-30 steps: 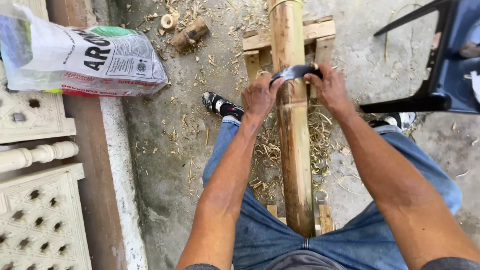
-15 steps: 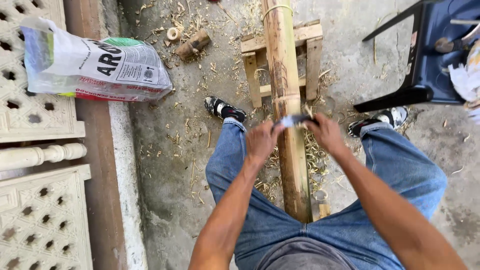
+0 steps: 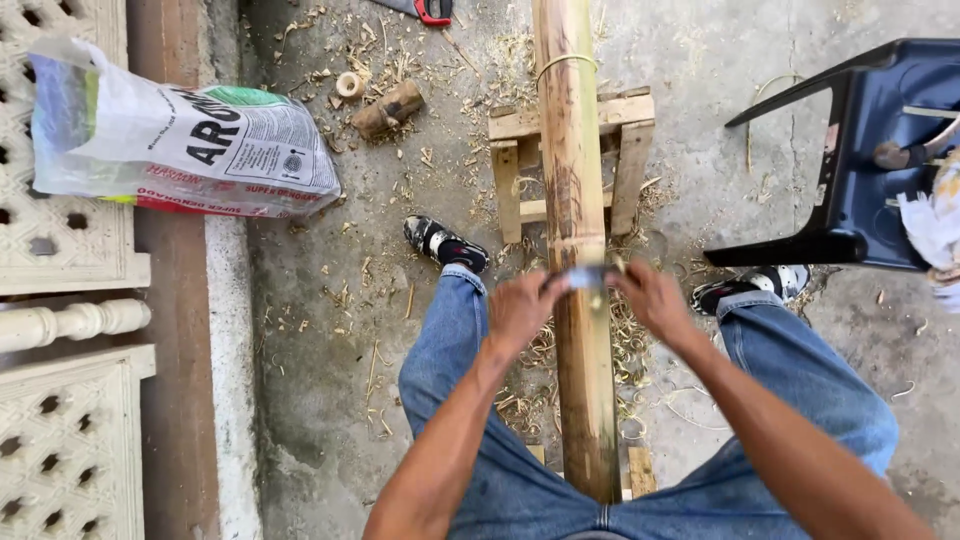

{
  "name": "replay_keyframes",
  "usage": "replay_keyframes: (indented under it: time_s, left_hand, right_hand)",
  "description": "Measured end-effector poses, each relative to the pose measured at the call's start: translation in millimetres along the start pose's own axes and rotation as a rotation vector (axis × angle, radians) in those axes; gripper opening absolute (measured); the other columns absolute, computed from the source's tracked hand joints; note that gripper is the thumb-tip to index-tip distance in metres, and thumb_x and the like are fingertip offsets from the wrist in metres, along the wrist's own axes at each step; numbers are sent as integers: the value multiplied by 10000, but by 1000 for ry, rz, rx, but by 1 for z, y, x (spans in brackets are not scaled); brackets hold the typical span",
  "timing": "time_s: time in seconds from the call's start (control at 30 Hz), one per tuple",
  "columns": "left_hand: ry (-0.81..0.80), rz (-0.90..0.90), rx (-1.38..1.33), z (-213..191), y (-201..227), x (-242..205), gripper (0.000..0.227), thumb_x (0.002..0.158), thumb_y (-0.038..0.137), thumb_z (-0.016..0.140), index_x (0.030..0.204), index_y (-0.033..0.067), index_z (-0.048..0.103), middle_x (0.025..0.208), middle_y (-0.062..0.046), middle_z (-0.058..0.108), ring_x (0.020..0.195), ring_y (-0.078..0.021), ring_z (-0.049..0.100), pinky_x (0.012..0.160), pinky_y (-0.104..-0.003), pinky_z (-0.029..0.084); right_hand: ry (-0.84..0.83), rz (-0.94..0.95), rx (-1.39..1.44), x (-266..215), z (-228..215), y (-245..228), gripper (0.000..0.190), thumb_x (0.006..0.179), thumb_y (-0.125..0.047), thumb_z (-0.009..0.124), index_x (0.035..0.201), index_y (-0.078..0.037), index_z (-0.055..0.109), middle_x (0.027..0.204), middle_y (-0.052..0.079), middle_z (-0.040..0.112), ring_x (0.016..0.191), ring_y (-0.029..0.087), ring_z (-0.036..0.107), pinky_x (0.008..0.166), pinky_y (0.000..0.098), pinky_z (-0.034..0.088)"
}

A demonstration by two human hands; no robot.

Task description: The recorder uses a billhook-style curved knife to shave and strip the outer layer of a long bamboo stalk resting on a wooden stand.

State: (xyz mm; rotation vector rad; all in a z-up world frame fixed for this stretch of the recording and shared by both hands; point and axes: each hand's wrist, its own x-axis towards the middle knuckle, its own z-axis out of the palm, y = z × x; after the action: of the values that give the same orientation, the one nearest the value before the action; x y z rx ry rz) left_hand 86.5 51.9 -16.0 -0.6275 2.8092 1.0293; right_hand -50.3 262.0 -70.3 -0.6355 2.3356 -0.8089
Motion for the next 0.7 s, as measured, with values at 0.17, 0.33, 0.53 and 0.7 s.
replay_keyframes:
  time_s: [0.17, 0.33, 0.53, 0.7]
  left_hand:
    - [195, 57, 51, -33, -17, 158, 472, 1009, 567, 512, 783, 156, 567, 534, 23, 459, 407, -132, 393, 360, -344, 328]
    - [223, 3, 59, -39, -28, 237, 493, 984, 595, 527, 759, 161, 589, 544, 59, 472, 413, -116, 384, 352, -311, 313]
    - [245, 0, 117, -28, -20, 175, 493, 975, 615, 535, 774, 168, 592, 538, 54, 486, 412, -116, 413, 370, -325, 341]
    - [295, 41, 40, -24, 4, 84, 512, 988, 579, 530, 817, 105, 624, 570, -40, 586, 450, -192, 539, 436, -399, 437]
  right_hand:
    - [93, 43, 96, 148, -65, -72, 334, 1024, -407, 551, 1069, -87, 636, 732, 50, 659, 431, 109, 434, 340, 275, 366]
    - [212, -52, 97, 228, -63, -52, 341, 1028, -379, 628, 1054, -40, 606, 807, 74, 680, 495, 87, 504, 388, 246, 458]
    - [285, -58, 69, 169, -54, -60, 335, 1013, -349, 664, 1067, -23, 611, 866, 152, 724, 546, 144, 580, 404, 282, 497]
    - [155, 36, 22, 87, -43, -56, 357, 1008, -380, 637, 1082, -31, 633, 823, 161, 733, 516, 171, 585, 399, 325, 480]
